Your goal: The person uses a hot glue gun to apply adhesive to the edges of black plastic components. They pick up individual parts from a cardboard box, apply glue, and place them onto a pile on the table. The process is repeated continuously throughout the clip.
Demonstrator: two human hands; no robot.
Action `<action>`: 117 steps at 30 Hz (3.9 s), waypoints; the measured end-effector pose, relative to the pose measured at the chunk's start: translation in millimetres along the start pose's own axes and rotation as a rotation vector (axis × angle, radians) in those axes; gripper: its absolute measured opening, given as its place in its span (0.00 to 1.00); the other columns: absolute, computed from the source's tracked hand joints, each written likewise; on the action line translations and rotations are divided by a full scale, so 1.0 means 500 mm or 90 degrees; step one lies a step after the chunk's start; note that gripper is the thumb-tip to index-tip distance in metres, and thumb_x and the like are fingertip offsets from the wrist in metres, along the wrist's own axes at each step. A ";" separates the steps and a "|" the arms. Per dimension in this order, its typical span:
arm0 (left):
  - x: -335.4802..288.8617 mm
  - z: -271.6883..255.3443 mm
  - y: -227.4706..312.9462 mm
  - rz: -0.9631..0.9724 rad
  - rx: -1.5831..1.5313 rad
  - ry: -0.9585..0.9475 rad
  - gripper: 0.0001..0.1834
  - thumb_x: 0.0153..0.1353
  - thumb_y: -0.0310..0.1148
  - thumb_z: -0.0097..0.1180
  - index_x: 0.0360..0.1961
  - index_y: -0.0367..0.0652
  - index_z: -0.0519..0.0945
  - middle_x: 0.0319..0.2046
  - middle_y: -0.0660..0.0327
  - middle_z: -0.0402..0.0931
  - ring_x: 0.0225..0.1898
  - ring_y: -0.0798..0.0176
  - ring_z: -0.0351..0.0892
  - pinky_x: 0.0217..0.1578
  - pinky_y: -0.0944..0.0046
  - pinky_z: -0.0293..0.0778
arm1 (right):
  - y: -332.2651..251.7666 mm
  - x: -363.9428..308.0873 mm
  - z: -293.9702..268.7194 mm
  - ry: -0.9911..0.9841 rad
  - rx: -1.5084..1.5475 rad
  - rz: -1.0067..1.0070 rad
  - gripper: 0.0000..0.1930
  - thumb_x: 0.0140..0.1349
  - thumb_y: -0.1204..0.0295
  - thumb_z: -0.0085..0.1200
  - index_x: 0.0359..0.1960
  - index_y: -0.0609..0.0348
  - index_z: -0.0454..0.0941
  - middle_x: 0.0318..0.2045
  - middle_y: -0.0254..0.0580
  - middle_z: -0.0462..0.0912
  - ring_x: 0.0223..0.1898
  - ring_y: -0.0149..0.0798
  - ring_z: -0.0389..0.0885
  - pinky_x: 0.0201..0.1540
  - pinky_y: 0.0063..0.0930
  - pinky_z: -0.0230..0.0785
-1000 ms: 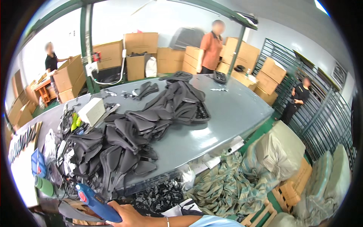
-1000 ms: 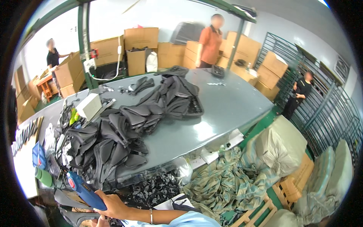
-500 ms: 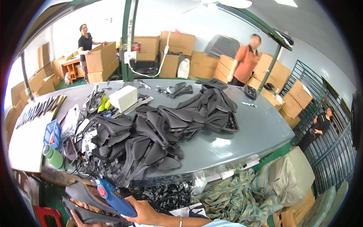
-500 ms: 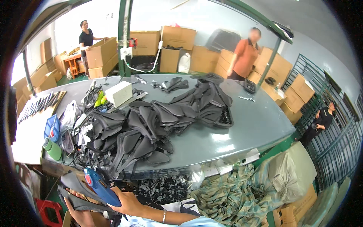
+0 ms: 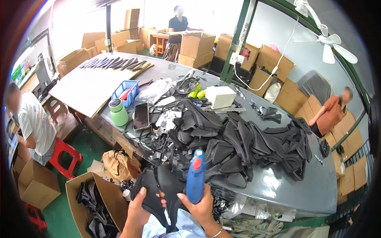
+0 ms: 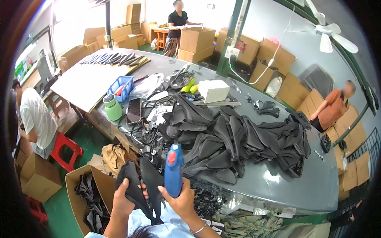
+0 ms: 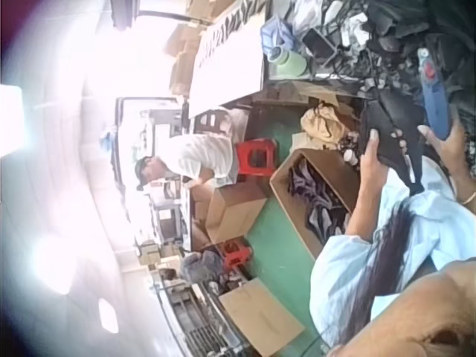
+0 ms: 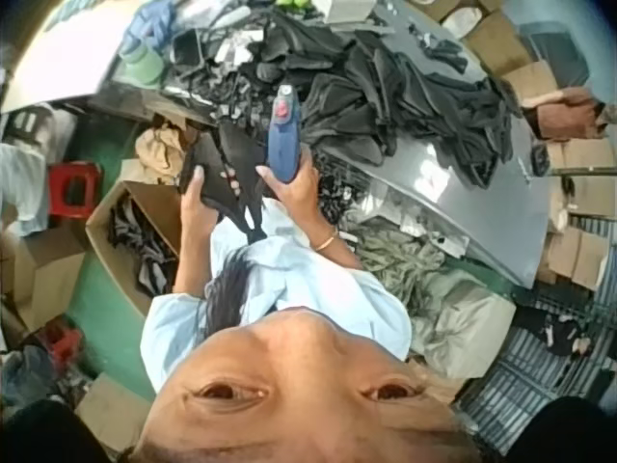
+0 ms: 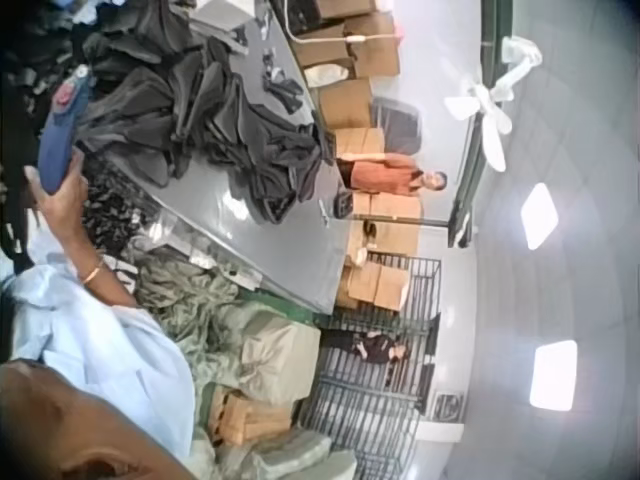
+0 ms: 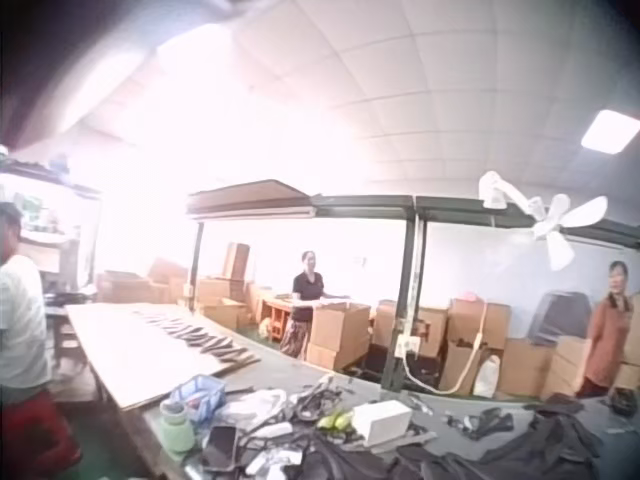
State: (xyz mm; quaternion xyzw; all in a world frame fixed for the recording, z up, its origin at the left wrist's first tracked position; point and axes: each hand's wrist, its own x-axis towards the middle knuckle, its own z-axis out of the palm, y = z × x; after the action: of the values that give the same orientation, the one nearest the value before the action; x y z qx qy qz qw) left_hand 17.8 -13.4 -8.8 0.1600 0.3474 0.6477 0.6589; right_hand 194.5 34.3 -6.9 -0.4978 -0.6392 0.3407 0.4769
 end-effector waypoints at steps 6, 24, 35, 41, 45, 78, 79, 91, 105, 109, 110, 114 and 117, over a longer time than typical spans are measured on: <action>-0.001 0.000 -0.004 -0.060 0.028 -0.020 0.26 0.60 0.48 0.46 0.45 0.31 0.71 0.36 0.48 0.75 0.35 0.53 0.78 0.39 0.54 0.75 | -0.004 0.021 -0.007 0.043 0.100 0.046 0.19 0.46 0.77 0.64 0.36 0.64 0.66 0.27 0.39 0.80 0.27 0.26 0.77 0.33 0.20 0.70; -0.002 -0.020 -0.002 -0.014 -0.096 -0.071 0.39 0.59 0.64 0.34 0.51 0.37 0.67 0.36 0.49 0.75 0.31 0.55 0.77 0.36 0.56 0.73 | -0.007 0.042 0.004 -0.006 0.138 0.110 0.22 0.43 0.76 0.66 0.37 0.61 0.66 0.28 0.37 0.78 0.28 0.28 0.76 0.35 0.21 0.69; -0.014 -0.040 -0.012 -0.024 -0.152 -0.164 0.31 0.65 0.56 0.34 0.52 0.37 0.66 0.38 0.55 0.74 0.33 0.65 0.75 0.34 0.67 0.72 | -0.012 0.024 0.000 -0.003 0.133 0.104 0.29 0.47 0.80 0.62 0.52 0.73 0.64 0.34 0.43 0.75 0.32 0.35 0.72 0.38 0.28 0.68; -0.015 -0.045 -0.012 -0.046 -0.134 -0.179 0.32 0.65 0.55 0.32 0.52 0.36 0.66 0.41 0.52 0.74 0.35 0.61 0.75 0.37 0.65 0.73 | -0.036 0.020 0.009 -0.006 0.144 0.119 0.30 0.46 0.79 0.63 0.52 0.71 0.63 0.32 0.43 0.76 0.31 0.36 0.73 0.36 0.27 0.69; -0.005 -0.030 -0.011 -0.108 -0.113 -0.090 0.33 0.63 0.57 0.36 0.55 0.38 0.64 0.40 0.50 0.75 0.34 0.57 0.76 0.40 0.57 0.73 | 0.008 0.018 0.022 0.118 0.164 0.163 0.30 0.42 0.80 0.64 0.49 0.63 0.64 0.29 0.35 0.73 0.30 0.28 0.73 0.36 0.23 0.69; -0.044 0.110 0.002 0.014 0.093 0.028 0.34 0.55 0.60 0.47 0.40 0.34 0.73 0.28 0.56 0.72 0.26 0.60 0.69 0.28 0.64 0.67 | 0.038 -0.002 -0.046 0.028 0.101 0.044 0.24 0.49 0.68 0.57 0.44 0.64 0.61 0.28 0.57 0.76 0.31 0.55 0.78 0.35 0.37 0.67; -0.042 0.102 0.003 0.013 0.082 0.016 0.33 0.55 0.60 0.47 0.41 0.34 0.73 0.28 0.55 0.72 0.26 0.60 0.69 0.28 0.64 0.67 | 0.037 -0.002 -0.046 0.019 0.099 0.051 0.24 0.49 0.68 0.57 0.44 0.65 0.61 0.28 0.57 0.76 0.31 0.55 0.78 0.35 0.37 0.67; -0.038 0.088 0.002 0.028 0.055 0.054 0.30 0.54 0.55 0.52 0.38 0.33 0.74 0.30 0.51 0.75 0.26 0.58 0.72 0.28 0.61 0.71 | 0.046 0.001 -0.031 0.032 0.095 0.031 0.24 0.49 0.69 0.57 0.44 0.64 0.60 0.28 0.56 0.76 0.30 0.54 0.78 0.34 0.37 0.67; -0.039 0.079 -0.002 0.047 0.092 0.181 0.32 0.52 0.49 0.57 0.49 0.33 0.71 0.49 0.45 0.67 0.47 0.49 0.70 0.47 0.47 0.69 | 0.062 0.004 -0.013 0.002 0.072 0.028 0.29 0.48 0.64 0.61 0.46 0.64 0.58 0.26 0.59 0.75 0.31 0.59 0.77 0.34 0.43 0.65; -0.034 0.057 0.001 0.003 0.085 0.094 0.32 0.53 0.51 0.55 0.50 0.35 0.71 0.49 0.49 0.68 0.46 0.52 0.71 0.47 0.50 0.69 | 0.052 0.005 -0.017 0.013 0.088 0.028 0.28 0.48 0.65 0.60 0.46 0.63 0.59 0.26 0.58 0.76 0.31 0.58 0.77 0.34 0.42 0.65; -0.032 0.046 0.003 -0.022 0.066 0.032 0.32 0.53 0.52 0.54 0.51 0.37 0.70 0.49 0.50 0.69 0.46 0.53 0.71 0.47 0.51 0.69 | 0.053 0.005 -0.018 0.018 0.095 0.028 0.28 0.48 0.66 0.60 0.46 0.63 0.59 0.26 0.58 0.76 0.31 0.58 0.77 0.34 0.42 0.66; -0.030 0.032 0.008 -0.048 -0.010 -0.055 0.32 0.53 0.54 0.53 0.53 0.43 0.70 0.49 0.55 0.70 0.47 0.55 0.71 0.49 0.53 0.66 | 0.053 0.007 -0.022 0.024 0.112 0.028 0.27 0.48 0.67 0.60 0.45 0.63 0.60 0.27 0.57 0.76 0.31 0.57 0.77 0.34 0.41 0.66; -0.017 0.001 0.009 -0.074 -0.047 -0.117 0.33 0.52 0.55 0.53 0.55 0.46 0.69 0.51 0.55 0.69 0.50 0.54 0.69 0.52 0.51 0.64 | 0.051 0.007 -0.025 0.006 0.113 0.035 0.26 0.49 0.66 0.60 0.44 0.63 0.60 0.27 0.56 0.75 0.30 0.56 0.77 0.34 0.38 0.66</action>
State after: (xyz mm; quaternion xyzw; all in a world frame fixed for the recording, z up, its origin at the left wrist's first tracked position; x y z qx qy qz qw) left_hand 15.4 -20.8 -3.3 0.1737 0.2702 0.6033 0.7299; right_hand 214.3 44.2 -25.2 -0.4726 -0.5906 0.4066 0.5123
